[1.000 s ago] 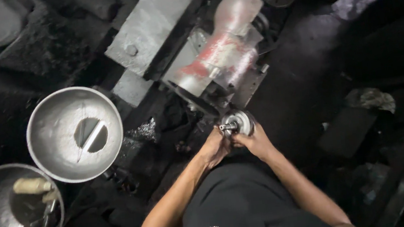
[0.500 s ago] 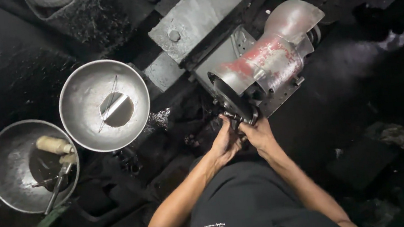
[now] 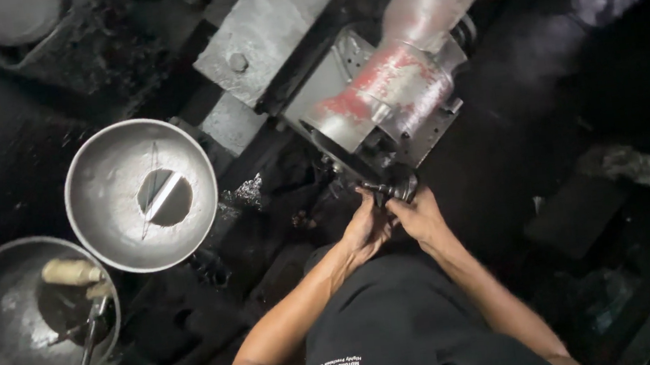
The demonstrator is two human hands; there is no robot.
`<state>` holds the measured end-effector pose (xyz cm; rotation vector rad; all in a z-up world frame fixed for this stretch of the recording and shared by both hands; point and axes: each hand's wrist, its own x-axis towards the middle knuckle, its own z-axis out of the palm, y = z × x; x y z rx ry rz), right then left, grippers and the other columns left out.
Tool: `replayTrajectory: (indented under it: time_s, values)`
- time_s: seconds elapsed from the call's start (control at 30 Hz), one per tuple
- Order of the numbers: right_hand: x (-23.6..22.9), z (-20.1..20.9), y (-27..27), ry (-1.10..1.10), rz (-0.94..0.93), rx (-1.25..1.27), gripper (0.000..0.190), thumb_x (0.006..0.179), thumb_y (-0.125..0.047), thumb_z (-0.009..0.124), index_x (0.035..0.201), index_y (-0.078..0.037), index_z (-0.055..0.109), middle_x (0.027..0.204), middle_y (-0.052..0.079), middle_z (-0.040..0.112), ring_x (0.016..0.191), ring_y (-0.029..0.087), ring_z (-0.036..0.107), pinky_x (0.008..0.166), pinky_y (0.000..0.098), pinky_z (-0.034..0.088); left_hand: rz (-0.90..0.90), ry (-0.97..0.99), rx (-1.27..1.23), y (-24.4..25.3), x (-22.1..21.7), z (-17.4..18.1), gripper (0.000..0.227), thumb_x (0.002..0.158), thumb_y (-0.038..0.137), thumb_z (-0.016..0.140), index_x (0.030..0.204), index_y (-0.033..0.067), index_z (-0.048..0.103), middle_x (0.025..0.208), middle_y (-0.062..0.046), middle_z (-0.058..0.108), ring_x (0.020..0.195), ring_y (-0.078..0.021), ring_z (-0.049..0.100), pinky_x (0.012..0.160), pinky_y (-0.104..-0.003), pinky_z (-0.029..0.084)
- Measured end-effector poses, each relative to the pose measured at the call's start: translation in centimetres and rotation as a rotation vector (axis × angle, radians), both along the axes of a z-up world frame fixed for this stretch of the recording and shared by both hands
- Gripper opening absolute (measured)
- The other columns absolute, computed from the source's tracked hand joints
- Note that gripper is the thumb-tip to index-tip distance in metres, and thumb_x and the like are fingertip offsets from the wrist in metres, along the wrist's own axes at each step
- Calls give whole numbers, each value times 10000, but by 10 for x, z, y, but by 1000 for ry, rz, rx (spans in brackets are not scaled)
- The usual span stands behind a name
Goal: The person grinds a metal part against a bench grinder, repeatedly rotating it to smooth different surfaces. The person then washes the part in a metal bowl with a brush and water, then returns to the grinder to continue smoothing the part.
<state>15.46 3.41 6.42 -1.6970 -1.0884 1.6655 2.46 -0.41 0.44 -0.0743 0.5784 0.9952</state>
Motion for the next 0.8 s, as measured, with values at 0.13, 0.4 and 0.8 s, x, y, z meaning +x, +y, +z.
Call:
replayTrajectory:
  time_s: [0.13,0.4,0.8]
  values:
    - [10,22,-23,-80,-17,412,499,871,-6,713,1334,73,543,1156,179,636,1006,243,622,835,391,523,-95,-4,43,-4,7,8,511,1058,536,553,1344,112,567,1278,-61,624,1106,-201,601,925,-386,474]
    - [38,46,-41,126,41,257,704,776,-11,798,1408,17,488,1352,130,599,1264,213,567,1067,386,458,-290,-94,217,-5,-12,50,780,858,435,750,1500,175,391,1405,4,580,1281,-163,598,1060,-393,536]
    - [-4,6,9,215,131,17,367,850,26,668,1216,48,650,1047,74,713,934,166,683,807,326,587,-21,25,100,-3,-48,35,590,1008,549,493,1383,94,519,1350,-67,625,1232,-227,624,1067,-417,522]
